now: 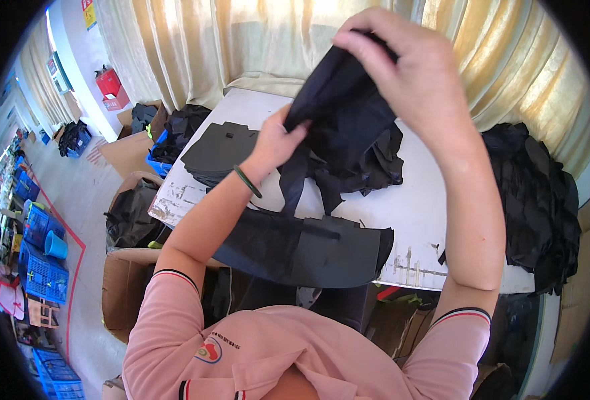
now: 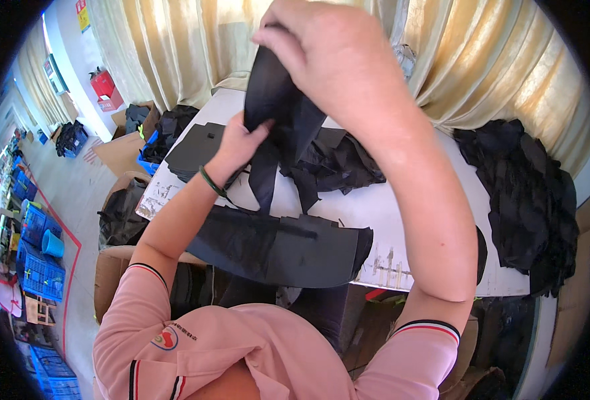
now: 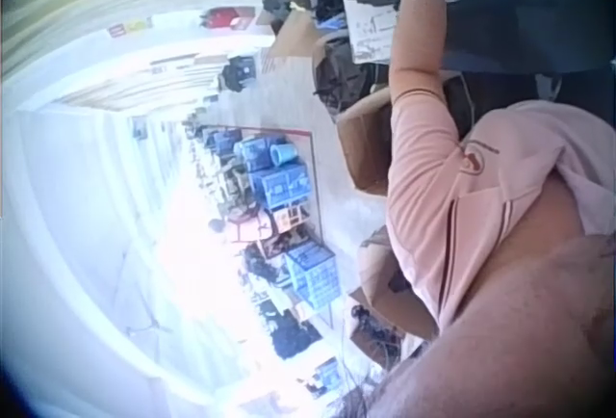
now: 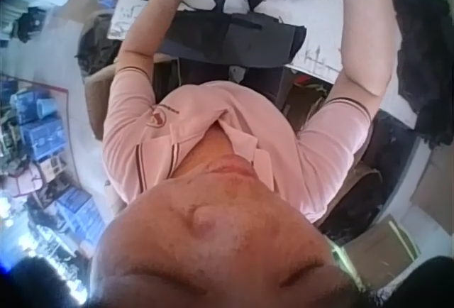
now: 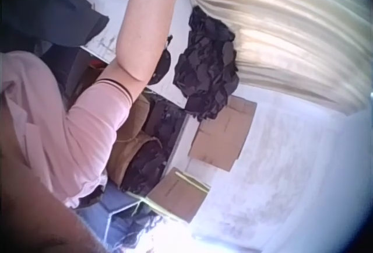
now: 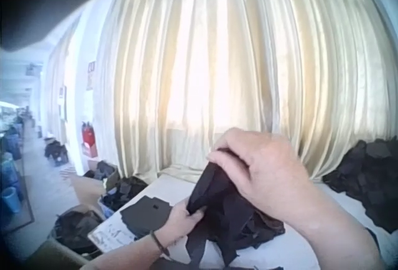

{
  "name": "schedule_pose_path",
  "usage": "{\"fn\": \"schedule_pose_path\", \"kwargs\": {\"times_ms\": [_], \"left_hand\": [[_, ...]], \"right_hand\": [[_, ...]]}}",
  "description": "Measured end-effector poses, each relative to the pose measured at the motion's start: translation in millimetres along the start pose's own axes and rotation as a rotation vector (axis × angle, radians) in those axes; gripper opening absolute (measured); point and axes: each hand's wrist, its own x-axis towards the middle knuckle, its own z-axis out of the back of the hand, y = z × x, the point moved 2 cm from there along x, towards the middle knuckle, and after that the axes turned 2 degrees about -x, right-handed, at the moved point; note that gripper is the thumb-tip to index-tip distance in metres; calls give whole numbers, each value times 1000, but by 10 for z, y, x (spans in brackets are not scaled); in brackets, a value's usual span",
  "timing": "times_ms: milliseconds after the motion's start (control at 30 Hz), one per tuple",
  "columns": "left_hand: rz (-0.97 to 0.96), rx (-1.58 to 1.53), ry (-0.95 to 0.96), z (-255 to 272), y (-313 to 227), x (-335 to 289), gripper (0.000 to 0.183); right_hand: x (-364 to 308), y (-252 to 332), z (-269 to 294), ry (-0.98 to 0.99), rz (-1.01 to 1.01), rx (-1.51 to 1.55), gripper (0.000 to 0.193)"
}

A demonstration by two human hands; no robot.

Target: The person is sorting and organizing various precut black fabric components for bag manufacturing at a workstation.

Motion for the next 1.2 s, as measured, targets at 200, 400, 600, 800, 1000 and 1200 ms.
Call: {"fn": "schedule_pose_path", "kwargs": {"times_ms": [200, 400, 600, 800, 1000, 1200], "left_hand": [[159, 140, 7, 492, 455, 59, 25], [36, 395, 199, 1002, 763, -169, 24], [625, 274, 626, 2009, 321, -629, 26], [884, 245, 951, 2493, 129, -983, 25], [953, 474, 1034, 2361, 475, -1228, 28], [890, 619, 996, 1898, 1116, -1374, 41]], "right_hand": [[47, 352, 625, -171, -48, 169, 3], [-300, -182, 869, -271, -29, -5, 11], [-1164, -336, 692, -113, -584, 75, 12], [-2292, -27, 516, 96, -1077, 429, 9], [-3254, 57, -179, 143, -1341, 574, 9], [-4047, -194, -714, 210, -1252, 376, 9]]}}
